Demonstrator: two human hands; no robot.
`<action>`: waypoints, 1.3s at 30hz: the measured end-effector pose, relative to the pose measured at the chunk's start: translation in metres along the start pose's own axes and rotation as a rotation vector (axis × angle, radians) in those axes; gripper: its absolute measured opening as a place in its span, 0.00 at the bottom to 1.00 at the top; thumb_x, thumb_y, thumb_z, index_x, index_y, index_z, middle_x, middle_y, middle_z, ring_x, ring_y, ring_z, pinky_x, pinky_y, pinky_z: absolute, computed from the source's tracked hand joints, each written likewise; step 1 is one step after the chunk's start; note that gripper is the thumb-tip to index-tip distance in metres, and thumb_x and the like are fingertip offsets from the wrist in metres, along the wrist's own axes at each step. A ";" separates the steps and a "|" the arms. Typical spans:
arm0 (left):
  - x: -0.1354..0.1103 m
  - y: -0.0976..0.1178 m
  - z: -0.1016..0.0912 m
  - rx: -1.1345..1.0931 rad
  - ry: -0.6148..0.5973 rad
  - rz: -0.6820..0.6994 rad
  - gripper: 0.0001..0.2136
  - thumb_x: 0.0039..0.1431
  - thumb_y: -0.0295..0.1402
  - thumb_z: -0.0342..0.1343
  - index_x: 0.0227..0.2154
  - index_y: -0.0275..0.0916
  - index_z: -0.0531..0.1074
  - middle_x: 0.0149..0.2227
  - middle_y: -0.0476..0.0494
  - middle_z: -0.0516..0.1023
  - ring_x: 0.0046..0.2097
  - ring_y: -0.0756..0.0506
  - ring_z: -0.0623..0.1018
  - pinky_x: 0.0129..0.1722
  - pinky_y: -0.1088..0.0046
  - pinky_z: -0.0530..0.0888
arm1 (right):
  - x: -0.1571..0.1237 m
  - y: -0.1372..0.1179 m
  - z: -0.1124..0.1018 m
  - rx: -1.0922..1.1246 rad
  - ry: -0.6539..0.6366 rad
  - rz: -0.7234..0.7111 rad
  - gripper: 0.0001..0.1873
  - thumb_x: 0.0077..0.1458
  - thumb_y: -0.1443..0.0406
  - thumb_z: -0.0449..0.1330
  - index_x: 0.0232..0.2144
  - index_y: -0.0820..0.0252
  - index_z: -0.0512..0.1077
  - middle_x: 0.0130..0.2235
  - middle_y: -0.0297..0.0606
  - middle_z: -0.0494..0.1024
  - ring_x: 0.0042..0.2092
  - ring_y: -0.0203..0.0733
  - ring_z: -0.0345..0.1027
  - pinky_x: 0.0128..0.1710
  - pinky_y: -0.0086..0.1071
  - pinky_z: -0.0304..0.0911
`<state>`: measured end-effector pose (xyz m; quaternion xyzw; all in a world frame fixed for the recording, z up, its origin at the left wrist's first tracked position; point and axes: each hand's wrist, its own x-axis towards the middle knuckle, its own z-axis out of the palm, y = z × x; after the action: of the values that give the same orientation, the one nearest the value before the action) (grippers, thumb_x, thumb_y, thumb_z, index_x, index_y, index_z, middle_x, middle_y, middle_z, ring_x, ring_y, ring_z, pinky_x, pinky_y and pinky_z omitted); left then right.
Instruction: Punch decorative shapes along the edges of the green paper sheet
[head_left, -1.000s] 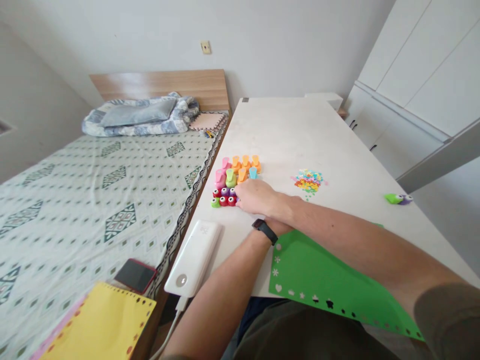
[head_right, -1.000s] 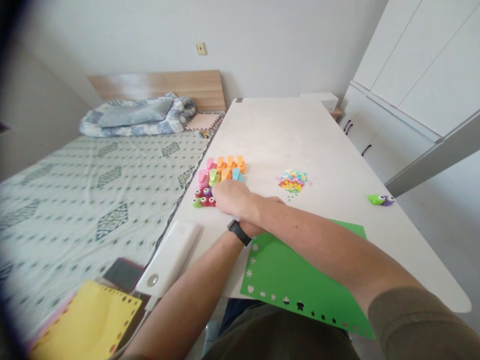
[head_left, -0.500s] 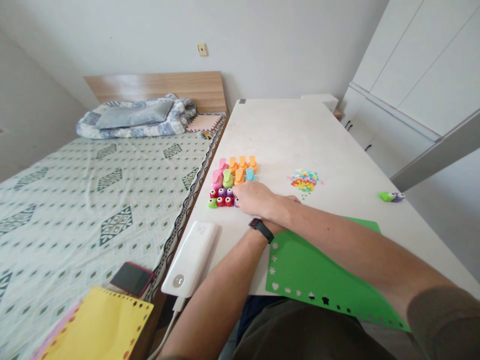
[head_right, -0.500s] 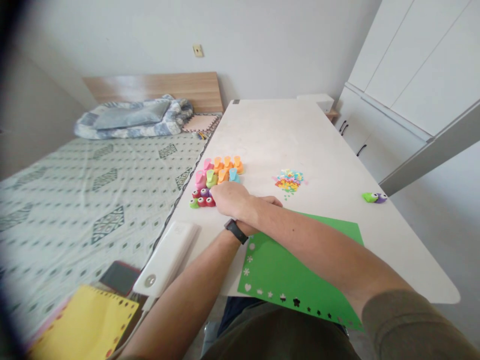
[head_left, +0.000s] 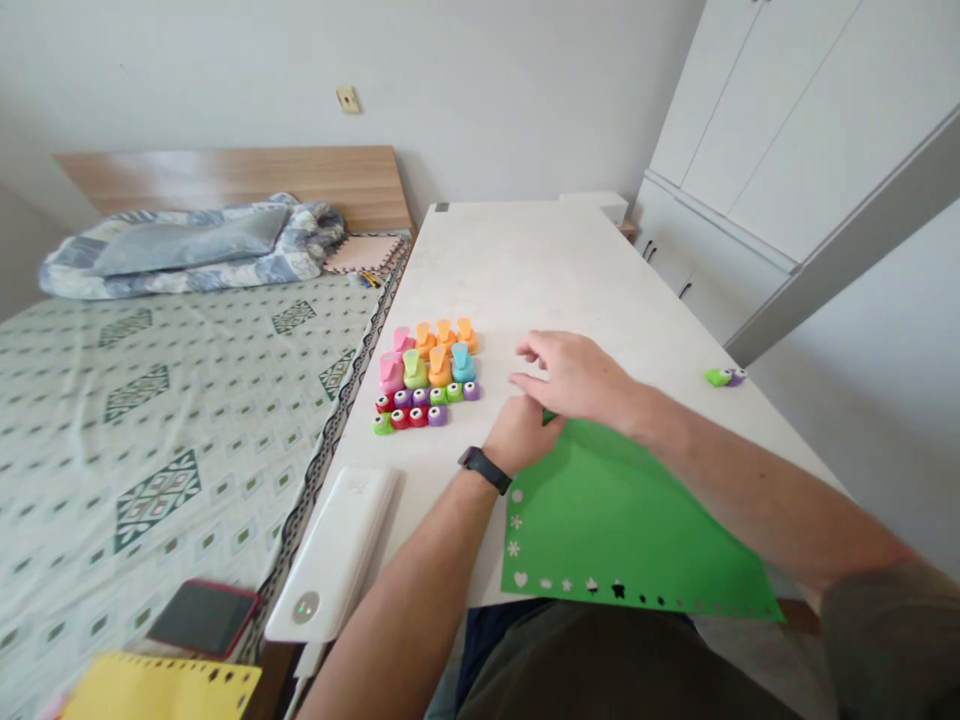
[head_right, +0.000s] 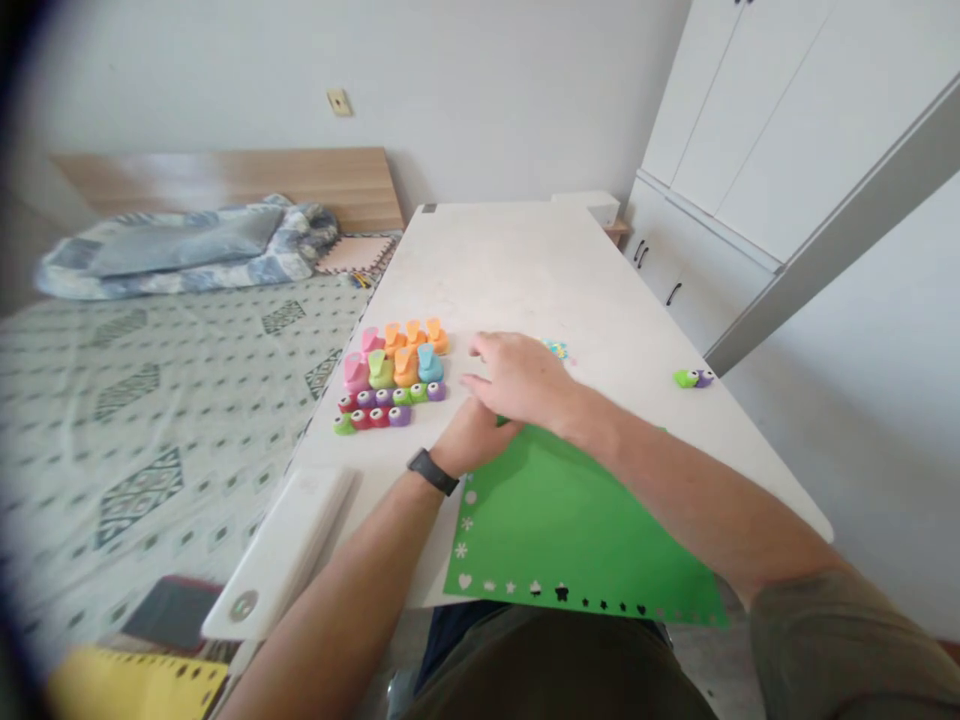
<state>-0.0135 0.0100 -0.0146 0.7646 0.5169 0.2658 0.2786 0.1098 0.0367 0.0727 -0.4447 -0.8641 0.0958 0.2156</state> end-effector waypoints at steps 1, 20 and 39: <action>-0.001 0.000 -0.001 -0.006 -0.016 0.016 0.08 0.62 0.33 0.59 0.40 0.39 0.81 0.39 0.42 0.84 0.41 0.42 0.82 0.46 0.65 0.77 | -0.009 0.022 -0.009 -0.017 0.008 0.047 0.16 0.60 0.56 0.63 0.47 0.59 0.75 0.44 0.45 0.81 0.44 0.48 0.74 0.45 0.38 0.65; -0.004 0.006 -0.011 -0.016 -0.034 0.009 0.11 0.62 0.36 0.55 0.42 0.41 0.81 0.42 0.45 0.85 0.43 0.42 0.82 0.46 0.66 0.75 | -0.153 0.267 -0.065 -0.619 -0.229 0.492 0.17 0.54 0.64 0.59 0.44 0.58 0.81 0.47 0.46 0.83 0.51 0.57 0.70 0.52 0.45 0.60; -0.002 0.002 -0.010 -0.059 -0.025 -0.013 0.11 0.62 0.37 0.56 0.42 0.42 0.81 0.42 0.47 0.84 0.43 0.44 0.81 0.46 0.68 0.74 | -0.070 0.104 -0.007 0.123 -0.057 0.139 0.07 0.56 0.65 0.63 0.39 0.56 0.77 0.43 0.41 0.81 0.44 0.46 0.75 0.48 0.39 0.67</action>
<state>-0.0197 0.0086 -0.0066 0.7560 0.5101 0.2696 0.3093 0.2246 0.0407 0.0220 -0.4864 -0.8294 0.1761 0.2110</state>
